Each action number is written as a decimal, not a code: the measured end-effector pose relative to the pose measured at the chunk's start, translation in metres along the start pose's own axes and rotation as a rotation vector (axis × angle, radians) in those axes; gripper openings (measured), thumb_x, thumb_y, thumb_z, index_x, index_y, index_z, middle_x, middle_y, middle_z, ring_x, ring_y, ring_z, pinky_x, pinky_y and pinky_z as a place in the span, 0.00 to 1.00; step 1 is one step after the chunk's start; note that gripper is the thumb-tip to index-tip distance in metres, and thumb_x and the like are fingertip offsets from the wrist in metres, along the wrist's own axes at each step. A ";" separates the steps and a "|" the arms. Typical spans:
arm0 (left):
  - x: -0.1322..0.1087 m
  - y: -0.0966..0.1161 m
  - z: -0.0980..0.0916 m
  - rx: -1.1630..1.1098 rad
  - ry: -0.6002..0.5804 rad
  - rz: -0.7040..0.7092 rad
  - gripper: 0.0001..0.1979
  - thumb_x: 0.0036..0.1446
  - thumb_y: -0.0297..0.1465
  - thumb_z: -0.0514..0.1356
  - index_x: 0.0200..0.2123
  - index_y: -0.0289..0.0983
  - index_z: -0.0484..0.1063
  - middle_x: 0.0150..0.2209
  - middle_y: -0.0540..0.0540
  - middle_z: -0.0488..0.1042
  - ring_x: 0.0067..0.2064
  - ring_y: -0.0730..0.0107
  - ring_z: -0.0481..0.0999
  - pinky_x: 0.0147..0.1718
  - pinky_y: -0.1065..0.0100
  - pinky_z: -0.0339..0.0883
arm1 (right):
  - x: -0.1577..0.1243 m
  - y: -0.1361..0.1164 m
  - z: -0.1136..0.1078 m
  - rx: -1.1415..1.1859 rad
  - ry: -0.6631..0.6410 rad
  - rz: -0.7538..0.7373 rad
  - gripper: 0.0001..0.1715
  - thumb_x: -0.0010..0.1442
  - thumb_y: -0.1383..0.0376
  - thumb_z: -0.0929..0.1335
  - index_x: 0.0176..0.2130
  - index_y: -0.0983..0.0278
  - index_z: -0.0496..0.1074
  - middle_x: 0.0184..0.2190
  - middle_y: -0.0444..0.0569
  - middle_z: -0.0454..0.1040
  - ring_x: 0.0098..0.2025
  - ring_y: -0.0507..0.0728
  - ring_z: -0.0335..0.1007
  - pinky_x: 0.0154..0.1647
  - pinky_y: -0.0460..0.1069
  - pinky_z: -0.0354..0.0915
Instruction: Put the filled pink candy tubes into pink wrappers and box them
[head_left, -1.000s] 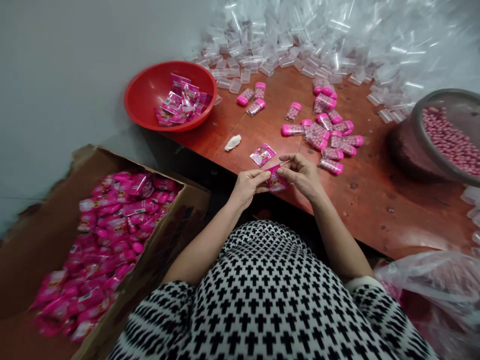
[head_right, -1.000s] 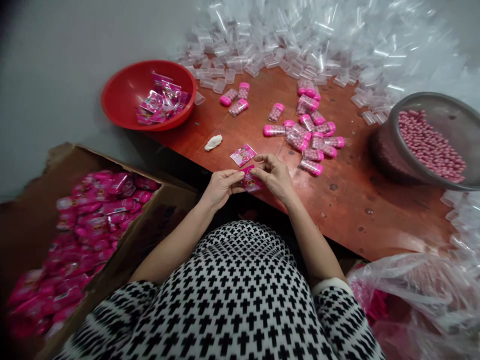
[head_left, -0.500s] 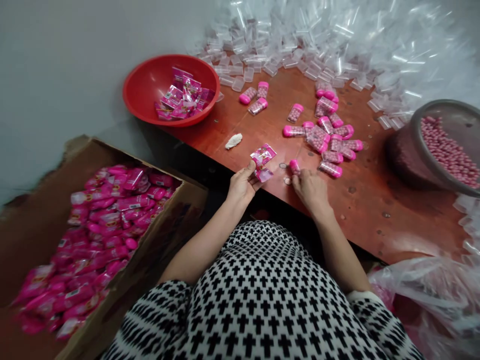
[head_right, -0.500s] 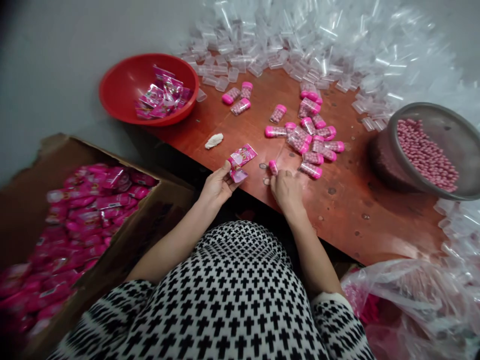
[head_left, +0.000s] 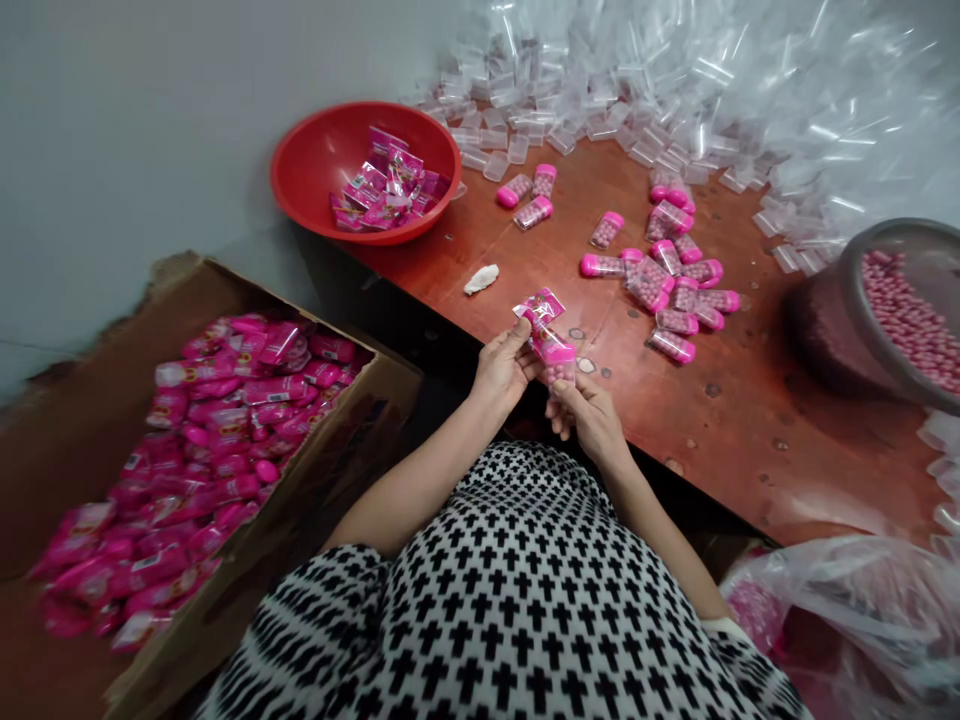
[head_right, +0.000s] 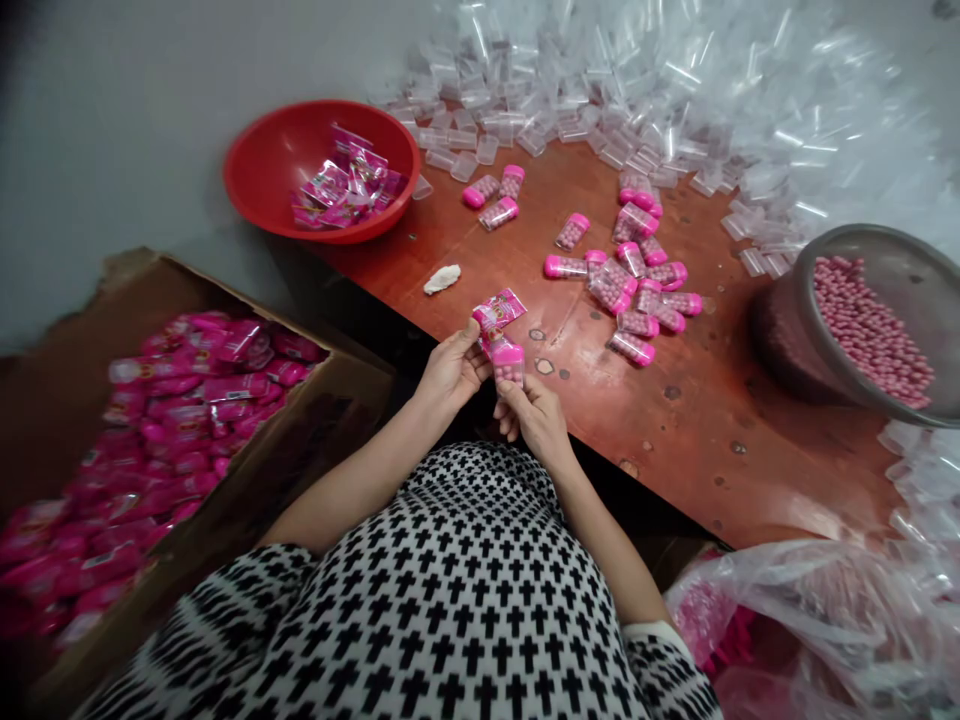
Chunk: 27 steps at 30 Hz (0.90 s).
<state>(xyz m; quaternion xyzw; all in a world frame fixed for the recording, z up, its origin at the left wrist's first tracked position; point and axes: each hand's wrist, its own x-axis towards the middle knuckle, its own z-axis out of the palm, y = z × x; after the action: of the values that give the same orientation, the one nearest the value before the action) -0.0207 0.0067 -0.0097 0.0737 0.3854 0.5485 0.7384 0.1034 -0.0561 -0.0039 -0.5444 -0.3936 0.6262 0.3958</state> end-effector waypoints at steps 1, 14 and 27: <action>0.000 0.001 0.001 0.011 -0.019 -0.002 0.16 0.44 0.37 0.71 0.28 0.33 0.70 0.25 0.50 0.75 0.25 0.75 0.74 0.29 0.72 0.69 | 0.001 0.000 0.000 0.010 -0.010 0.005 0.21 0.54 0.48 0.69 0.33 0.63 0.68 0.19 0.40 0.72 0.14 0.47 0.64 0.11 0.40 0.59; -0.009 -0.003 0.011 0.205 -0.184 -0.054 0.21 0.34 0.37 0.74 0.28 0.31 0.73 0.24 0.47 0.76 0.24 0.74 0.74 0.28 0.72 0.70 | 0.006 0.007 -0.001 -0.032 0.077 -0.140 0.20 0.57 0.49 0.67 0.31 0.63 0.66 0.20 0.39 0.70 0.15 0.46 0.63 0.12 0.40 0.58; -0.007 0.002 0.014 0.405 -0.227 0.003 0.19 0.36 0.38 0.73 0.26 0.30 0.74 0.22 0.48 0.74 0.22 0.76 0.71 0.24 0.71 0.66 | 0.012 0.009 -0.004 0.061 0.013 -0.120 0.19 0.56 0.50 0.68 0.31 0.63 0.66 0.19 0.38 0.69 0.14 0.45 0.61 0.11 0.40 0.55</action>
<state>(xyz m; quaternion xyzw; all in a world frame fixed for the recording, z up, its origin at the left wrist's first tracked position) -0.0137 0.0063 0.0047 0.2820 0.4020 0.4494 0.7462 0.1060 -0.0481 -0.0171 -0.5116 -0.4035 0.6096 0.4515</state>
